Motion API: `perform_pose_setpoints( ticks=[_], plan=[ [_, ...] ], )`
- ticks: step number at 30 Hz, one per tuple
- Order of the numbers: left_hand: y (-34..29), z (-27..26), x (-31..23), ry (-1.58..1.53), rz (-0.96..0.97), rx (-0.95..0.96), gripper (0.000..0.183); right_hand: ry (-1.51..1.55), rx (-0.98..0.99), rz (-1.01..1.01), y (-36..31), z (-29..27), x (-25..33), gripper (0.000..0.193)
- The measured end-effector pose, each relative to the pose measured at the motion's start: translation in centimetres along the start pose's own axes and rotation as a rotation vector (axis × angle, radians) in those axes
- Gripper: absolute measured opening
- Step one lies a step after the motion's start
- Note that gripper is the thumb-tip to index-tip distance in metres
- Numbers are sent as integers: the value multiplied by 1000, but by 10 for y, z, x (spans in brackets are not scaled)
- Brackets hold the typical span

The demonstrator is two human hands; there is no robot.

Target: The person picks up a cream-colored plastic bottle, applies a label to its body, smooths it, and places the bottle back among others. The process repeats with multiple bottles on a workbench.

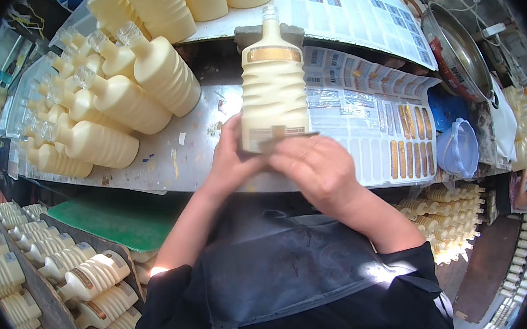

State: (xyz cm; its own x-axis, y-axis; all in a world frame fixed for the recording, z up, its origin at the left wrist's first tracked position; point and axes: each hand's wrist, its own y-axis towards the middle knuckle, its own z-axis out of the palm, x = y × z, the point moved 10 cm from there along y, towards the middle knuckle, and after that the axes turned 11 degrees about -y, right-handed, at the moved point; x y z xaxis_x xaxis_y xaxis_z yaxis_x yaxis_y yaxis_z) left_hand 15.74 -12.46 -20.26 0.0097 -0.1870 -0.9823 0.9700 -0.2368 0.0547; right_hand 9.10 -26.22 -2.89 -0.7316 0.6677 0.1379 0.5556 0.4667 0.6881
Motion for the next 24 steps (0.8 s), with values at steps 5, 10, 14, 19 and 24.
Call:
perform_pose_setpoints(
  ticks=[5, 10, 14, 19, 24],
  plan=[
    [3, -3, -12, 77, 39, -124, 84, 199, 40, 372, -15, 8, -40, 18],
    [-10, 10, -91, 644, 485, -109, 81, 506, 127, 853, -47, 23, -107, 24],
    [-7, 24, -91, 690, 520, -129, 86, 579, 186, 906, -53, 47, -94, 36],
    [13, 24, -33, 370, 304, -80, 94, 658, 276, 1024, -75, 51, -97, 44],
    [4, 27, -69, 748, 448, -53, 96, 298, 316, 1011, -102, 45, -115, 46]
  ],
)
